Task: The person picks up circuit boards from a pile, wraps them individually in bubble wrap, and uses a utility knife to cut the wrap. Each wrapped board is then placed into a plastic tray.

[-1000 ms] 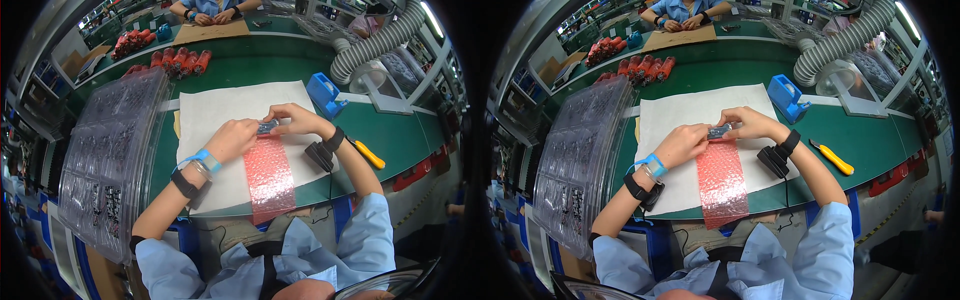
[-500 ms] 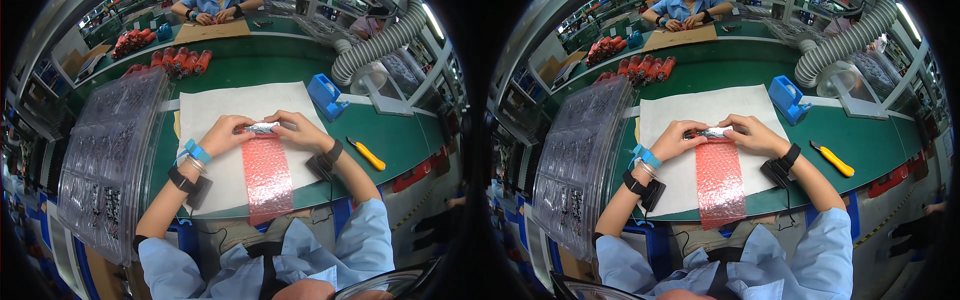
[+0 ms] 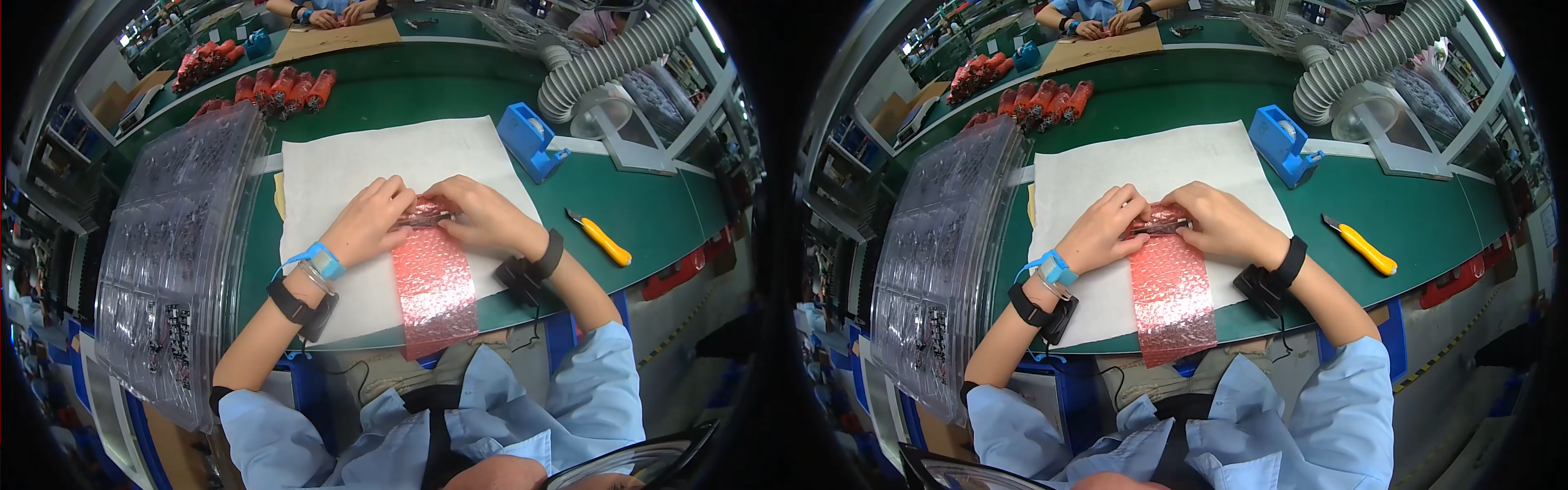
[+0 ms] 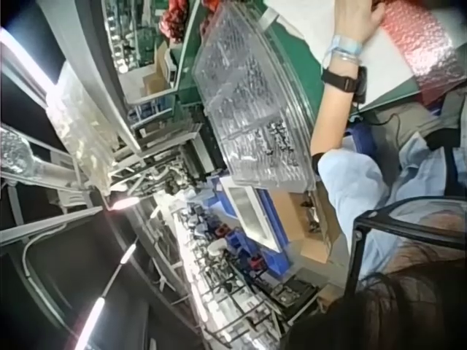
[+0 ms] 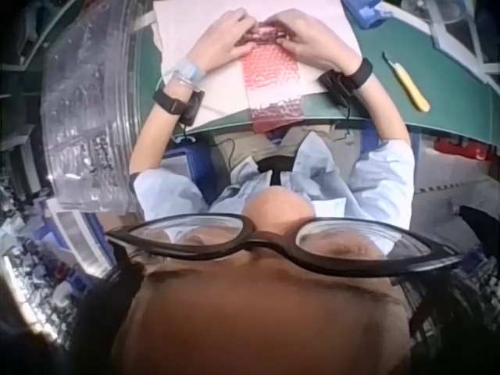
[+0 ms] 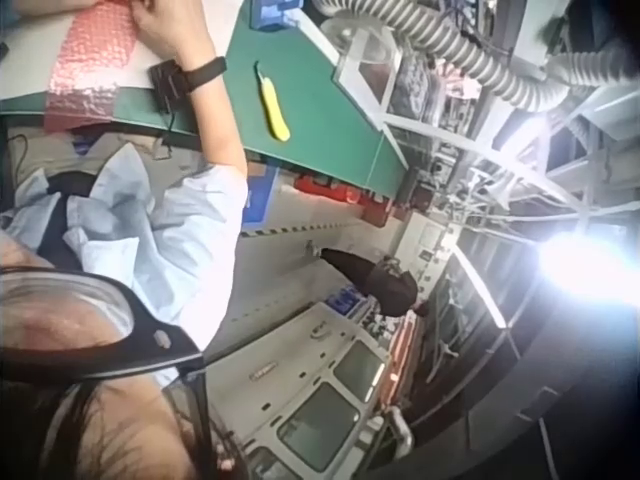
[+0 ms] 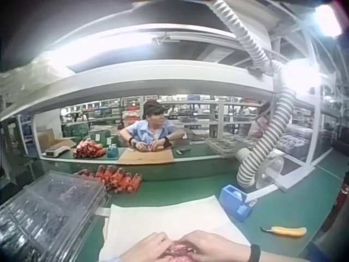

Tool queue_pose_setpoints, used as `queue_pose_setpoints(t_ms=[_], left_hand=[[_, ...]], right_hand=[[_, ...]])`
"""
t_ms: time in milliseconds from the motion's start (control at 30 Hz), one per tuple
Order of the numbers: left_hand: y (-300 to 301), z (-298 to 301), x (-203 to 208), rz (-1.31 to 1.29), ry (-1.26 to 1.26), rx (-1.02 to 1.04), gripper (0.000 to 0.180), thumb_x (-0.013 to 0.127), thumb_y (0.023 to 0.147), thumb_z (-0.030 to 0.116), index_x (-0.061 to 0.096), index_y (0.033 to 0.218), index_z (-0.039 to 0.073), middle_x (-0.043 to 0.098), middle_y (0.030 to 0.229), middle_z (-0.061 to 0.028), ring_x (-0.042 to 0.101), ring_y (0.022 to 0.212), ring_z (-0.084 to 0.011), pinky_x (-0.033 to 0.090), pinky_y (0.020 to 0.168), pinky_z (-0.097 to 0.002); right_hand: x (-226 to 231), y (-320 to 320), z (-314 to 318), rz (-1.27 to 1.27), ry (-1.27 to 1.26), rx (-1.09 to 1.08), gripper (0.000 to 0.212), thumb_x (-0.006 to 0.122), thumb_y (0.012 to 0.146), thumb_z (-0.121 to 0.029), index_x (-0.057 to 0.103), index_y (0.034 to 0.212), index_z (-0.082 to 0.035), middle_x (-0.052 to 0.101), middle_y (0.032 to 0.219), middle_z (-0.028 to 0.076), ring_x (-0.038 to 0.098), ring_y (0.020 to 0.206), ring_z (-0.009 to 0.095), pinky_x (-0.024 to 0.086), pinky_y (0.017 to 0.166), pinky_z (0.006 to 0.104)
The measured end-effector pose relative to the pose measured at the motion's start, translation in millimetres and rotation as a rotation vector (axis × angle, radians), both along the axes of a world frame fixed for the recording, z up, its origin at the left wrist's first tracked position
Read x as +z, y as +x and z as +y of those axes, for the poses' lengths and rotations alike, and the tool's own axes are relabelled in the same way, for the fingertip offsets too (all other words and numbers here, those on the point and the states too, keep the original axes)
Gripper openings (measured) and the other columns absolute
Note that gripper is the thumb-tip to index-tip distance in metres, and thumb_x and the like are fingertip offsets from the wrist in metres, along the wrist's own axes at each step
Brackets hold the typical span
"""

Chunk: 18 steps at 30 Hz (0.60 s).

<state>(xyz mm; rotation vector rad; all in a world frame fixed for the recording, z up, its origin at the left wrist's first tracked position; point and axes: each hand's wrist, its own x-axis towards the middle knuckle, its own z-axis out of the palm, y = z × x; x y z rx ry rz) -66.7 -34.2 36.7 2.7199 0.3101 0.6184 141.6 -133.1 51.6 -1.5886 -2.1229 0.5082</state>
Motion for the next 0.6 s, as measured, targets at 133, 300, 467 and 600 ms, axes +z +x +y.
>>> queue_pose_setpoints(t_ms=[133, 300, 467, 600], left_hand=[[3.9, -6.5, -4.8, 0.048, 0.052, 0.047, 0.036, 0.069, 0.071, 0.008, 0.051, 0.102, 0.002, 0.050, 0.100, -0.0111, 0.051, 0.096, -0.0295, 0.047, 0.082, -0.0383], [11.5, -17.6, -4.6, 0.137, 0.257, 0.074, 0.037, 0.068, 0.071, 0.006, 0.050, 0.104, 0.002, 0.049, 0.100, -0.0113, 0.050, 0.094, -0.0284, 0.045, 0.081, -0.0367], [14.6, -27.3, -10.7, 0.112, 0.440, 0.095, 0.037, 0.068, 0.072, 0.008, 0.050, 0.104, 0.004, 0.048, 0.099, -0.0108, 0.050, 0.093, -0.0263, 0.043, 0.079, -0.0344], [11.9, -31.0, -4.3, 0.138, 0.455, 0.090, 0.033, 0.069, 0.074, 0.011, 0.052, 0.102, 0.004, 0.049, 0.101, -0.0113, 0.051, 0.095, -0.0267, 0.043, 0.082, -0.0355]], right_hand=[[-13.6, -0.9, -8.6, -0.091, 0.298, 0.082, 0.044, 0.068, 0.070, -0.003, 0.056, 0.113, -0.002, 0.060, 0.103, 0.013, 0.058, 0.097, 0.031, 0.051, 0.081, 0.0371], [-18.4, 2.1, -9.5, -0.173, 0.405, 0.175, 0.042, 0.067, 0.071, -0.002, 0.055, 0.111, -0.001, 0.058, 0.101, 0.012, 0.056, 0.099, 0.030, 0.050, 0.081, 0.0377], [-5.4, 2.5, -19.5, 0.145, 0.298, 0.128, 0.036, 0.066, 0.071, -0.001, 0.054, 0.105, -0.002, 0.056, 0.099, 0.011, 0.056, 0.097, 0.029, 0.050, 0.080, 0.0363], [-6.9, 3.1, -21.0, 0.000, 0.339, 0.164, 0.032, 0.068, 0.073, -0.005, 0.054, 0.101, -0.002, 0.056, 0.100, 0.010, 0.057, 0.096, 0.028, 0.051, 0.078, 0.0360]])
